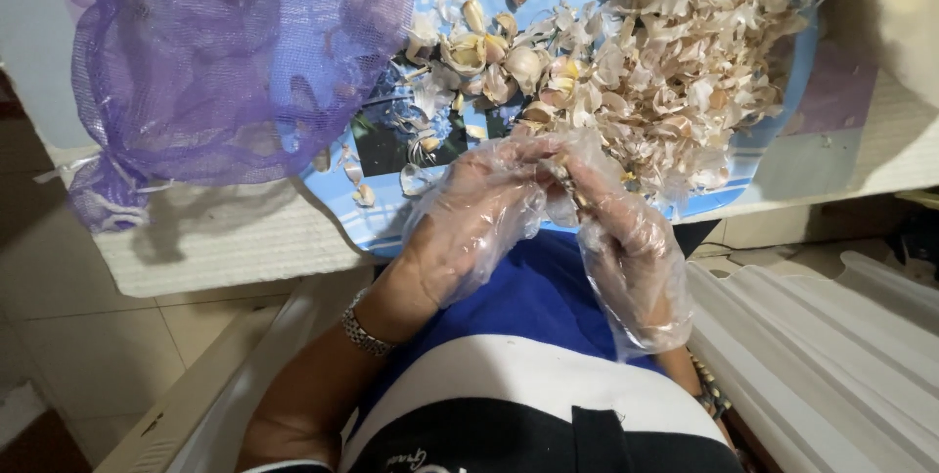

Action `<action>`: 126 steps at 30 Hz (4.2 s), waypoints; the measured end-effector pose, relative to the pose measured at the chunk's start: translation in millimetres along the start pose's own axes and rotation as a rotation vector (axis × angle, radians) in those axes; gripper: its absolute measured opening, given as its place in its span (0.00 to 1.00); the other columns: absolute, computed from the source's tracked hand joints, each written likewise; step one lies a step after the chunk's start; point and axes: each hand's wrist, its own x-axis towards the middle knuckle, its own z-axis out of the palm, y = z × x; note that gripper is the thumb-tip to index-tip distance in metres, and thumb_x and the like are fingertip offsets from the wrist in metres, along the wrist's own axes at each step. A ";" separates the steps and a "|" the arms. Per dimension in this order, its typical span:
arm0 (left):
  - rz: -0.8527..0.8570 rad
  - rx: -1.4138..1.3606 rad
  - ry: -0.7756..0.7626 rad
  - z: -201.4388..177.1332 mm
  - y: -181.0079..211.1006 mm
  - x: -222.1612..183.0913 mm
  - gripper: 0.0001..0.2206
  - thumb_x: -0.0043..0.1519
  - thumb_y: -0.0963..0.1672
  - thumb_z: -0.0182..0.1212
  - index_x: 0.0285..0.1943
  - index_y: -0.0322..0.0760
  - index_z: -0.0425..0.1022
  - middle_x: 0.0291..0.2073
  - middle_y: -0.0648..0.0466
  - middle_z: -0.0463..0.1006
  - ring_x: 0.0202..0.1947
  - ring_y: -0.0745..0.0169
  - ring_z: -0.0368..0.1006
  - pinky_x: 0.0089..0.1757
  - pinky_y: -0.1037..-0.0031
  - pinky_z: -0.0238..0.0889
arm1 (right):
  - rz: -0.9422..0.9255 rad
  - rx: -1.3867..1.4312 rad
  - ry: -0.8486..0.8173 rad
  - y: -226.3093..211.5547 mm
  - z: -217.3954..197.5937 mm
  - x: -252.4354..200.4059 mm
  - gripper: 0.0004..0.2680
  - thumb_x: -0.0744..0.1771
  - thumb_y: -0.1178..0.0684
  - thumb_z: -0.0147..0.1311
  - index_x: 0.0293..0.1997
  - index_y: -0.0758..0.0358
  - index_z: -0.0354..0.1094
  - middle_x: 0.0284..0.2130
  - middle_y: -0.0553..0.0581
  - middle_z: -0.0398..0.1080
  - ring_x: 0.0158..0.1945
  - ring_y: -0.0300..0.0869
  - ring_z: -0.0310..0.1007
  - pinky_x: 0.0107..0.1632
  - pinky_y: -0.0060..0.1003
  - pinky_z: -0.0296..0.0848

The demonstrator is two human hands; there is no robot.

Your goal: The person is peeling individual garlic cloves, removing the outer papery skin and placing the peeled cloves aside.

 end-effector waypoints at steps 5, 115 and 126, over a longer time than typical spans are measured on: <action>-0.028 -0.128 -0.057 -26.1 -5.1 15.1 0.08 0.67 0.35 0.54 0.51 0.15 0.71 0.41 0.30 0.75 0.43 0.42 0.77 0.47 0.60 0.69 | 0.043 0.031 0.025 5.1 3.3 -6.4 0.16 0.67 0.63 0.49 0.64 0.68 0.68 0.51 0.73 0.74 0.56 0.60 0.75 0.54 0.53 0.74; 0.235 0.742 0.095 2.8 -17.3 -8.2 0.18 0.56 0.38 0.71 0.55 0.24 0.75 0.44 0.42 0.79 0.43 0.59 0.77 0.41 0.72 0.79 | 0.392 1.373 0.103 90.8 -4.3 -18.4 0.15 0.71 0.60 0.45 0.68 0.72 0.60 0.33 0.63 0.70 0.33 0.43 0.69 0.41 0.35 0.77; 0.188 0.719 0.050 -11.8 -4.0 9.2 0.19 0.58 0.37 0.69 0.57 0.20 0.72 0.43 0.40 0.78 0.40 0.56 0.78 0.33 0.70 0.80 | 0.596 1.896 -0.185 92.8 -18.5 -23.5 0.14 0.71 0.64 0.42 0.65 0.81 0.59 0.30 0.61 0.57 0.34 0.45 0.61 0.38 0.33 0.71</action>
